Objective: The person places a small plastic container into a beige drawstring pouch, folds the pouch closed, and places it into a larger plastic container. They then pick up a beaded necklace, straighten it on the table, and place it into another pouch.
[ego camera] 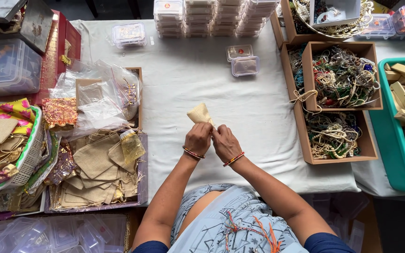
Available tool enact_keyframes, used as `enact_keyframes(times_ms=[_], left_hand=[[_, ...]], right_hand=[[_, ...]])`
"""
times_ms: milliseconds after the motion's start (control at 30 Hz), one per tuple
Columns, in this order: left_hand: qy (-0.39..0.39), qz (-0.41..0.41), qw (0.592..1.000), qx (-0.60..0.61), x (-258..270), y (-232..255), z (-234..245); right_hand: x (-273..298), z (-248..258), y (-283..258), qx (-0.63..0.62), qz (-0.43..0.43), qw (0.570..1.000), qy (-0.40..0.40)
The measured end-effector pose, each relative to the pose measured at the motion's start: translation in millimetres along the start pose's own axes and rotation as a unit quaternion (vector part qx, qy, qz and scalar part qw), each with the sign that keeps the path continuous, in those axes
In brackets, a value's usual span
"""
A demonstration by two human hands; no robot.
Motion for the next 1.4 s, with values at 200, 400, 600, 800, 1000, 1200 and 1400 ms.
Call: enact_keyframes(times_ms=[200,400,600,800,1000,1200,1400], left_hand=[[0.008,-0.045,0.999,-0.012,-0.5,7.6,0.6],[0.04,0.016,0.999,0.003,2.4,10.9,-3.2],[0.036,-0.07,0.997,0.011,-1.4,23.6,0.3],[0.047,-0.097,0.994,-0.013,-5.3,20.9,7.5],[0.112,-0.054,0.992,0.009,-31.5,46.1,42.3],[0.08,0.194,0.963,0.169,3.6,-20.4,-2.6],[0.105,0.18,0.957,0.203,-2.7,-25.5,-1.3]], right_hand=[[5.3,13.1,36.8,-0.21,-0.189,0.953,0.109],[0.3,22.6,36.5,-0.153,-0.133,0.974,0.101],[1.0,19.2,49.4,-0.179,-0.176,0.959,0.133],[32.7,-24.9,85.2,-0.479,-0.443,0.734,0.191],[45.3,-55.4,93.1,-0.661,-0.509,0.525,0.168],[34.9,-41.4,103.4,-0.657,-0.493,0.554,0.138],[39.9,-42.9,98.6,-0.635,-0.542,0.543,0.086]])
Point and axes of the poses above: each hand's wrist, its own x-axis away from the middle knuckle, its own z-axis out of the back of the hand, y = z × x, the point moved 9 cm from there along -x, towards the middle knuckle, and after that the axes turned 10 degrees about y, right-handed, at the moved point
